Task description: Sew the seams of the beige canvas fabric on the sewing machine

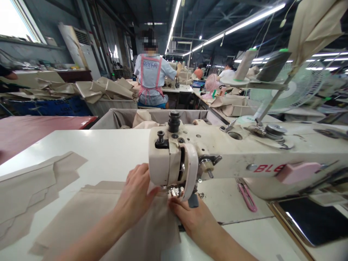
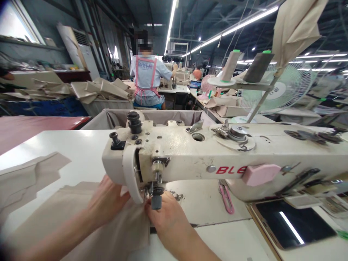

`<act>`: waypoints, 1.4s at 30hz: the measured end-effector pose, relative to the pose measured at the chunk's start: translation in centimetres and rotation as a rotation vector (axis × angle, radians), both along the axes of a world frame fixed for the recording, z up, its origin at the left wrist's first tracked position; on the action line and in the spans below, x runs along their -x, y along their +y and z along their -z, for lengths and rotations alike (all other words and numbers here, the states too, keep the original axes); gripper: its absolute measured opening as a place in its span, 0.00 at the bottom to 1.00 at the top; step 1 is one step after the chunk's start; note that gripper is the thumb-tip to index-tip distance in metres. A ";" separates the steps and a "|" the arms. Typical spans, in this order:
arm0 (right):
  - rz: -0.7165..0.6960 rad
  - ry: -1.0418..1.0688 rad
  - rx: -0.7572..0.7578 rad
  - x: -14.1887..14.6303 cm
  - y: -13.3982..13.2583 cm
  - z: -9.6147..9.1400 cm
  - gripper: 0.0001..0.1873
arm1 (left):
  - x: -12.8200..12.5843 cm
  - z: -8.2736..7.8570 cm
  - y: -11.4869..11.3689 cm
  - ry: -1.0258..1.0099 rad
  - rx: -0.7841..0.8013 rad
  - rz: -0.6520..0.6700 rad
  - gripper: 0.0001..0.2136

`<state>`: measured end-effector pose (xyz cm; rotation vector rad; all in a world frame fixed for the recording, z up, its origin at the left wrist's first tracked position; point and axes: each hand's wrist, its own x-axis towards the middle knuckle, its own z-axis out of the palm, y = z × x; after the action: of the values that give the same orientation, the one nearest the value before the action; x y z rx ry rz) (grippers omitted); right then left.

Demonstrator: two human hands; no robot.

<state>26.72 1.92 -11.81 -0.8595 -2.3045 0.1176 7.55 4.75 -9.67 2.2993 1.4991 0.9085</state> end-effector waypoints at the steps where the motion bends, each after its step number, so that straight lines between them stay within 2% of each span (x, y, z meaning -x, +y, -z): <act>1: 0.019 0.006 0.028 0.0 0.0 -0.1 0.15 | -0.1 0.0 -1.5 -0.023 0.029 0.013 0.13; 3: 0.049 0.020 0.098 -0.2 -0.2 -0.2 0.14 | -0.5 0.4 -4.4 -0.111 0.176 0.054 0.23; 4: 0.058 0.028 0.136 -0.2 -0.4 -0.3 0.13 | -0.7 0.7 -5.4 -0.149 0.255 0.059 0.24; 6: 0.089 0.047 0.211 -0.3 -1.3 -0.4 0.14 | -1.0 1.3 -6.6 -0.199 0.369 0.047 0.23; 7: 0.105 0.114 0.313 -0.3 -1.9 -0.3 0.14 | -1.0 1.6 -6.7 -0.209 0.399 0.041 0.22; 8: 0.108 0.231 0.482 -0.2 -2.6 -0.2 0.13 | -0.9 1.8 -6.6 -0.217 0.414 0.043 0.21; 10: 0.090 0.593 0.946 0.0 -4.0 0.1 0.10 | -0.8 2.2 -6.1 -0.228 0.411 0.066 0.21; 11: 0.078 0.791 1.162 0.2 -4.6 0.4 0.14 | -0.7 2.3 -5.9 -0.234 0.403 0.076 0.21; 12: 0.075 0.951 1.317 0.5 -5.1 0.6 0.20 | -0.6 2.4 -5.8 -0.239 0.396 0.086 0.22; 13: 0.088 1.049 1.389 0.7 -5.4 0.7 0.25 | -0.5 2.4 -5.7 -0.245 0.391 0.091 0.22; 16: 0.148 1.111 1.374 1.3 -5.5 1.0 0.27 | -0.4 2.5 -5.7 -0.240 0.425 0.086 0.23; 21: 0.298 0.871 1.144 1.5 -5.2 1.0 0.25 | 0.2 2.3 -5.5 -0.290 0.465 0.100 0.25; 23: 0.348 0.795 1.069 1.5 -5.2 0.9 0.28 | 0.4 2.1 -5.6 -0.313 0.462 0.165 0.20; 25: 0.364 0.846 1.118 1.6 -5.4 0.8 0.33 | 0.5 1.8 -5.9 -0.328 0.444 0.223 0.10; 27: 0.333 0.942 1.268 1.8 -5.5 0.5 0.34 | 0.3 1.5 -6.4 -0.330 0.333 0.252 0.04; 29: 0.272 0.980 1.406 2.0 -5.7 0.0 0.26 | -0.1 1.5 -6.9 -0.306 0.081 0.301 0.06; 31: 0.236 0.960 1.467 2.1 -5.9 -0.6 0.13 | -0.4 1.6 -7.2 -0.241 -0.187 0.380 0.07; 33: 0.244 0.949 1.477 2.1 -6.2 -1.0 0.11 | -0.6 1.7 -7.3 -0.159 -0.348 0.433 0.09; 37: 0.260 0.957 1.476 2.1 -6.5 -1.4 0.15 | -0.6 1.6 -7.4 -0.044 -0.433 0.422 0.10; 42: 0.244 0.976 1.485 1.9 -6.6 -1.2 0.12 | -0.6 1.5 -7.7 0.081 -0.476 0.402 0.09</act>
<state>24.81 -4.65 -10.63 -1.2684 -0.8833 1.8004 8.11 -2.93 -11.19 2.8535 0.8463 1.1518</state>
